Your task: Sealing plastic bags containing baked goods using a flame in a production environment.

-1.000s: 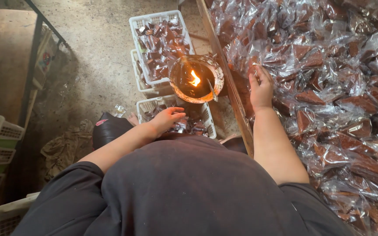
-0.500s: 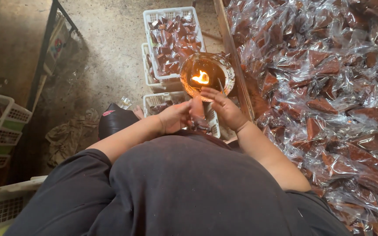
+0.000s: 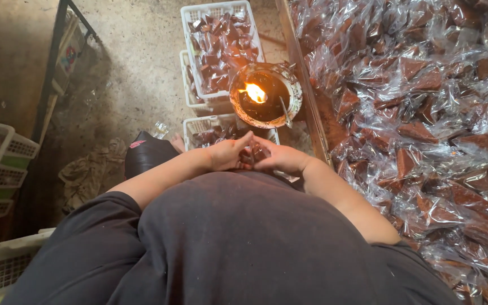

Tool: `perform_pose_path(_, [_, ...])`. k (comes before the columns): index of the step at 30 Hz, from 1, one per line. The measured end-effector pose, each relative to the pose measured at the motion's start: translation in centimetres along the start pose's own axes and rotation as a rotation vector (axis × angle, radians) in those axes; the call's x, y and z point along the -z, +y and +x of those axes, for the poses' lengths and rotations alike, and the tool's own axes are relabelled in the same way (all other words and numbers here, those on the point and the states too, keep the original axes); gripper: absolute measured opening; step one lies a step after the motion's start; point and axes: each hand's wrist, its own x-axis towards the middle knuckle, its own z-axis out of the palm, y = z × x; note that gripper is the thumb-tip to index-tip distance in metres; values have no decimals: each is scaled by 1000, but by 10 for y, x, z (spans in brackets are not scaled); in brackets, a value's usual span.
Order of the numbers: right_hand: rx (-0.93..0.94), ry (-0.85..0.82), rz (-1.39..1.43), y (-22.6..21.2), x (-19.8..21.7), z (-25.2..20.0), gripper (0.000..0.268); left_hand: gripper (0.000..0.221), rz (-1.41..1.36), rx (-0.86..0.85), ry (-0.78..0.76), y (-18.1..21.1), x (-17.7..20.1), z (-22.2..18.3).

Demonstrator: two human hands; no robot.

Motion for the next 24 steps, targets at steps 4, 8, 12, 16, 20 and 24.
perform_pose_path(4, [27, 219, 126, 20, 29, 27, 54, 66, 114, -157, 46, 42, -26, -41])
perform_pose_path(8, [59, 156, 92, -44, -2, -18, 60, 77, 87, -303, 128, 25, -10, -24])
perform_pose_path(12, [156, 274, -134, -19, 32, -2, 47, 45, 60, -397, 162, 45, -15, -40])
perform_pose_path(16, [495, 496, 14, 38, 77, 37, 24, 44, -83, -519, 208, 31, -1, -21])
perform_pose_path(20, [713, 335, -86, 25, 56, 37, 100, 47, -120, -567, 164, 18, 7, -2])
perform_pose_path(24, [625, 635, -207, 13, 41, 21, 38, 21, -13, -459, 222, 25, -3, -14])
